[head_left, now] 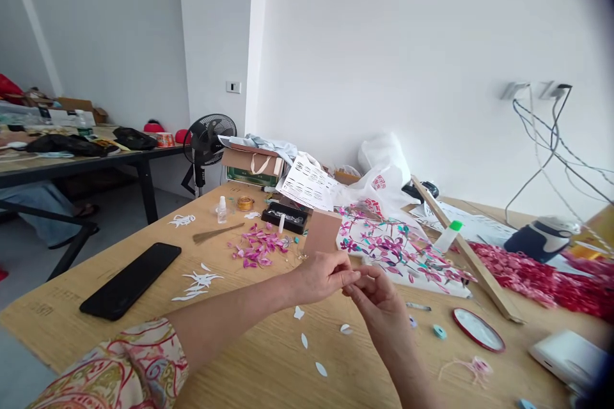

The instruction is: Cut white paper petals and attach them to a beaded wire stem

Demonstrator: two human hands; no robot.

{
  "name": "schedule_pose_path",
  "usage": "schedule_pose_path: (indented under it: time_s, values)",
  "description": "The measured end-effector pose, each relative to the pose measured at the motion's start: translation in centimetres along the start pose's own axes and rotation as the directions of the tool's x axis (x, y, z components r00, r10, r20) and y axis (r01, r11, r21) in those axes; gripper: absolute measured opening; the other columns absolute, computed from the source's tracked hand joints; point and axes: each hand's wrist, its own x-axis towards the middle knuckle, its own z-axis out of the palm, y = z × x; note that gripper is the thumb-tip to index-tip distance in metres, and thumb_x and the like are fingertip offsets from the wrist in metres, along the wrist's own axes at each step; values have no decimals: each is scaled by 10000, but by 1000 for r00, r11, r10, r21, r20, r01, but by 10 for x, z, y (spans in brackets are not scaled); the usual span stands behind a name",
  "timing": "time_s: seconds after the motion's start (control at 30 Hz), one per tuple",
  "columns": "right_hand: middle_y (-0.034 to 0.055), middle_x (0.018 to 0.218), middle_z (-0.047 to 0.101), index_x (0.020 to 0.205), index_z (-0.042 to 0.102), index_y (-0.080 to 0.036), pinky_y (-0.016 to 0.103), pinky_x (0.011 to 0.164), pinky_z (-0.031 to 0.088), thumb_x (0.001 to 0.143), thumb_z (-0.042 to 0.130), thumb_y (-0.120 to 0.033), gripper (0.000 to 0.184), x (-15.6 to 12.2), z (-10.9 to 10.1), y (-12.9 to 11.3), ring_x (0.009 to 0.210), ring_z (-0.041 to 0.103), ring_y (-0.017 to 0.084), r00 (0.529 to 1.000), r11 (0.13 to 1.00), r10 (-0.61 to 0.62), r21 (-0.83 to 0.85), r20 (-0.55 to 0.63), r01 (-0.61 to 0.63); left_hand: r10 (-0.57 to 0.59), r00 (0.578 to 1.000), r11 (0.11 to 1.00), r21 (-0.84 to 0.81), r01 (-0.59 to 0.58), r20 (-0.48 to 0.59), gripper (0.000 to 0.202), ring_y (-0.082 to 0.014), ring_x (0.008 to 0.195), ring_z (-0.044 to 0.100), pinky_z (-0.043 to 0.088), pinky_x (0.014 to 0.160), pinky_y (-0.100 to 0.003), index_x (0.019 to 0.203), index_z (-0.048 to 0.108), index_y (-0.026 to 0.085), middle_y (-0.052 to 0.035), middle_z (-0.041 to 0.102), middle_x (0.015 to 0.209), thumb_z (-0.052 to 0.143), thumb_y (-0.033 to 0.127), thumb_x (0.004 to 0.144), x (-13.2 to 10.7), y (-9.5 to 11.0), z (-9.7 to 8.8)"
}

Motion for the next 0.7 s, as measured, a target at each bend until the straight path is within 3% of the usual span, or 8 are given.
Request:
schedule_pose_path:
  time_s: [0.23,0.37,0.5,0.7]
  values:
    - [-51,564,647,775,462,-234,226,548,409,664,664,-248,231,1,7,1,552,565,110,996,992,79,97,38,-83,-46,994,992,-114,58,101,237,-54,443,417,317,438,-153,701,444,160,37,482,553,359,344,825,2,-14,5]
    - [-39,540,635,720,497,-214,215,513,386,630,688,-251,214,3,8,2,515,539,104,992,985,125,115,25,-127,-63,993,992,-99,73,97,216,-57,452,416,306,449,-156,694,438,160,39,481,533,367,317,824,4,-19,7]
    - [-27,549,623,707,538,-199,213,504,369,617,693,-274,194,2,8,6,533,530,113,986,981,169,91,9,-169,-51,998,997,-51,53,42,209,-64,469,407,294,475,-167,686,426,165,51,460,504,369,311,824,6,-25,12]
    - [7,611,617,719,569,-163,241,563,369,685,616,-365,211,-1,8,11,592,529,129,960,963,270,-4,66,-271,-11,989,996,81,23,-145,153,-64,511,371,265,500,-176,652,401,163,61,396,534,409,216,794,7,-34,12]
